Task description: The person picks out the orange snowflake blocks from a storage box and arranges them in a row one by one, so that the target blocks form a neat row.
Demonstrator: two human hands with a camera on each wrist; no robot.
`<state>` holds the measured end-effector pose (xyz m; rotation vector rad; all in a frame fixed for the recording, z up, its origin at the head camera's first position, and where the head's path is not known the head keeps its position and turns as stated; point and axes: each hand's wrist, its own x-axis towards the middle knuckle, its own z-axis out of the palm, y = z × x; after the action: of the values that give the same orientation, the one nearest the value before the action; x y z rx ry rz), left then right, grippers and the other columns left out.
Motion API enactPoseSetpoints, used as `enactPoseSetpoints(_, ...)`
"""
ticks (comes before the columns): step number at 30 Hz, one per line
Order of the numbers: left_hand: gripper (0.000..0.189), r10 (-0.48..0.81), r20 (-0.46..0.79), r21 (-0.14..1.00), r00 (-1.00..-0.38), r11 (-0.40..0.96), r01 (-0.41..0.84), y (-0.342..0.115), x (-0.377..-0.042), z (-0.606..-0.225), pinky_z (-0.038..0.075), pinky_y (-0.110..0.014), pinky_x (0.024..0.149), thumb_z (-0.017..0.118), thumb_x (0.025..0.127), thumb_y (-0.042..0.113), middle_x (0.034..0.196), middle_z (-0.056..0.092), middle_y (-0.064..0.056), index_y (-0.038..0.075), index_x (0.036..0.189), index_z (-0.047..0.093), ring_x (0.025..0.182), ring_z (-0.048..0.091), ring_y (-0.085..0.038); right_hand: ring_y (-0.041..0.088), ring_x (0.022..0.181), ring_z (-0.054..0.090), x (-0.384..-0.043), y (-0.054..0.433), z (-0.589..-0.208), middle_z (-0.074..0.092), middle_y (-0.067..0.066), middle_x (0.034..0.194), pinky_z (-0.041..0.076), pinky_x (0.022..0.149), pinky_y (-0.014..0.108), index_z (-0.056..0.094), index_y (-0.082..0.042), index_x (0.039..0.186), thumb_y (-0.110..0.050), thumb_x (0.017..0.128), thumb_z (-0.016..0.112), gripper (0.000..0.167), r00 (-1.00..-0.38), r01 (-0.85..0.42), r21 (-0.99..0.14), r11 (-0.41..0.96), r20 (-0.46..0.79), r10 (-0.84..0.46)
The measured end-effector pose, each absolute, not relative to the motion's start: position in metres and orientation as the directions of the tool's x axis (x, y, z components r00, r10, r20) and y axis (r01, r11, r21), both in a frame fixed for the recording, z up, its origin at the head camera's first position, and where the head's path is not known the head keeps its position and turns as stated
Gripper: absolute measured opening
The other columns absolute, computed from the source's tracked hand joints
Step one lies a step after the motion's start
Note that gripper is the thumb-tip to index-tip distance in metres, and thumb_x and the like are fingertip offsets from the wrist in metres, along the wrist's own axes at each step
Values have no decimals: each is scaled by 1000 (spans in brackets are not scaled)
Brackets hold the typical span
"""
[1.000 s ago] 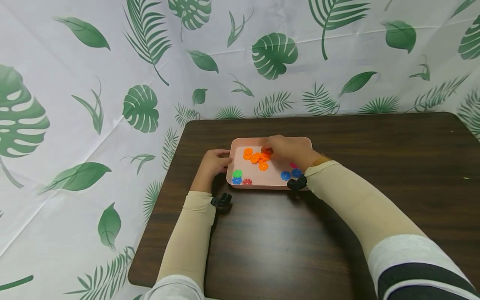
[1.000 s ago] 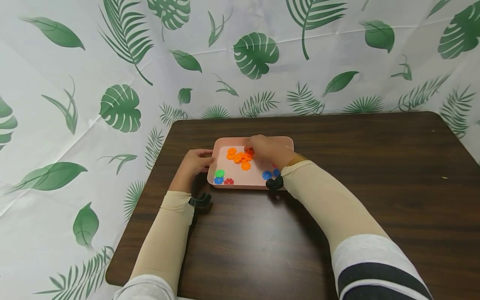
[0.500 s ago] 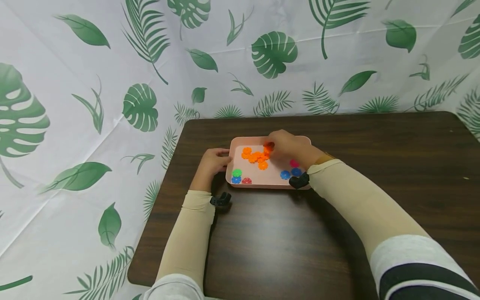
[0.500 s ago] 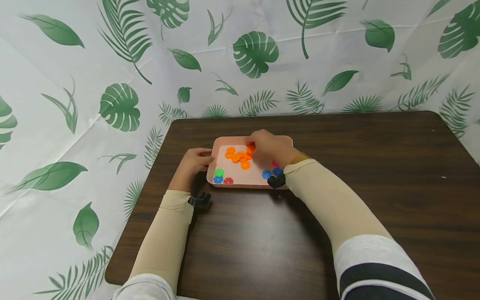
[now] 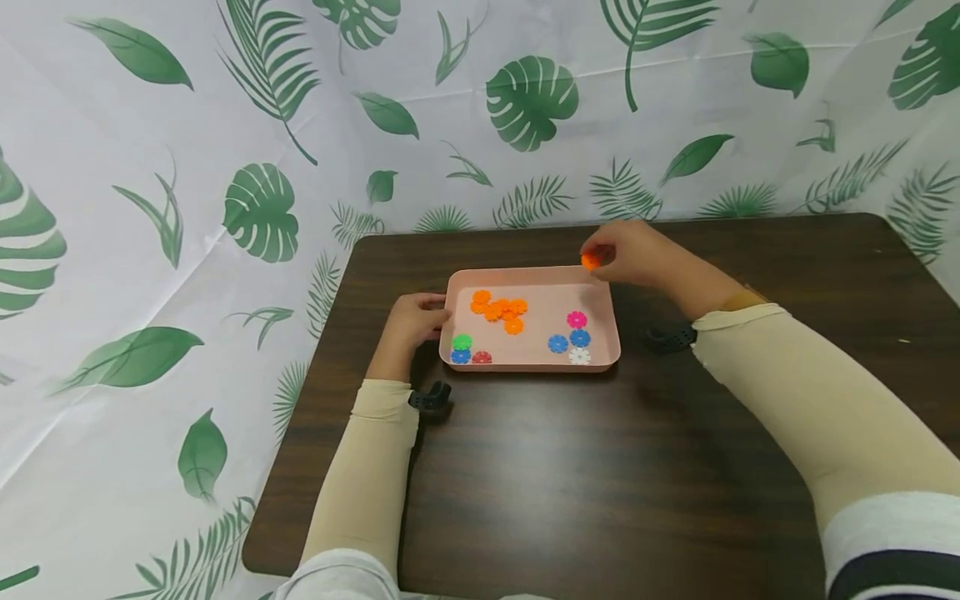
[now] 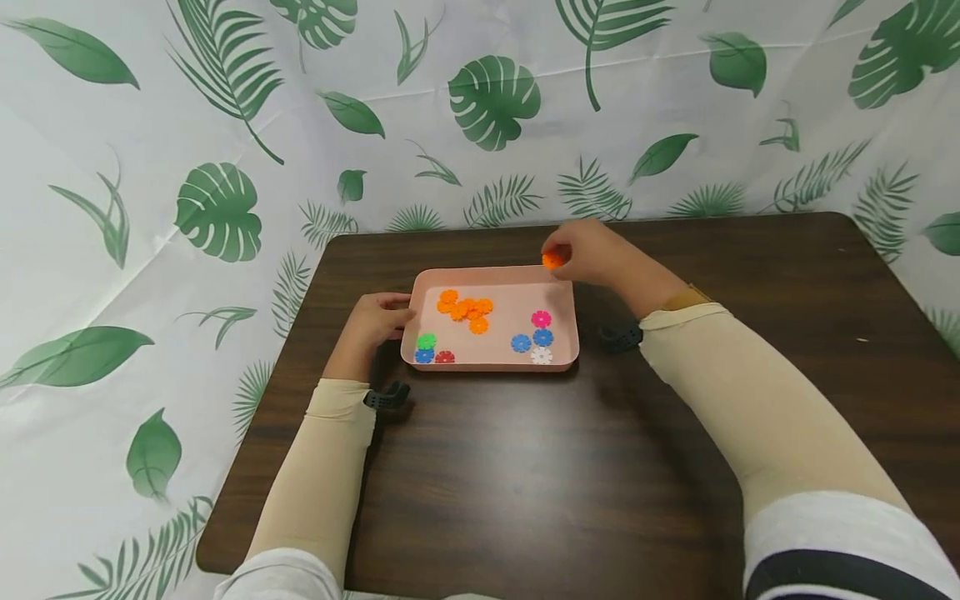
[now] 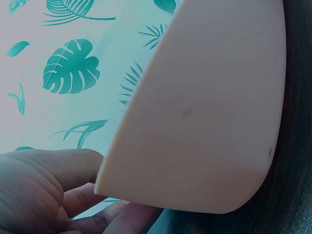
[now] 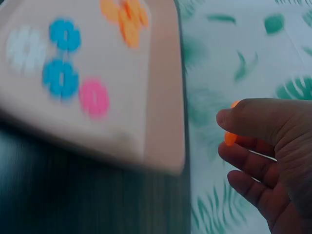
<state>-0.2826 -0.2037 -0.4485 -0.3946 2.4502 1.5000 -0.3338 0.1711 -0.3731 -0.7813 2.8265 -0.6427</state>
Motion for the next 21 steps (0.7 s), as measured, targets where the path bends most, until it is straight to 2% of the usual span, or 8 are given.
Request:
enactPoseSetpoints(6,43,-112,-338,831,-934,431,-353,-206,-281,-445,60,-44,93,74,97,18,128,63,-16,12,139,67,107,69,-31,31,98,66,-326,233,-372,71,16,109,58,90,53,71,1,120,-12,90,77,34,-885,-421,-408,810,-10,-465)
enactPoseSetpoints(11,43,-120,-337,835,-934,420,-355,-205,-283,-444,60,-44,94,74,97,18,129,63,-15,12,139,67,107,68,-31,33,96,68,-320,274,-389,72,16,105,58,87,56,71,3,116,-16,91,78,32,-904,-367,-377,850,-70,-422)
enactPoseSetpoints(21,42,-112,-356,834,-928,410,-369,-203,-283,-449,60,-43,94,73,98,18,128,64,-14,13,139,67,108,69,-31,35,94,66,-298,310,-424,71,17,103,55,84,58,70,7,110,-18,87,80,35,-910,-277,-339,899,-206,-359)
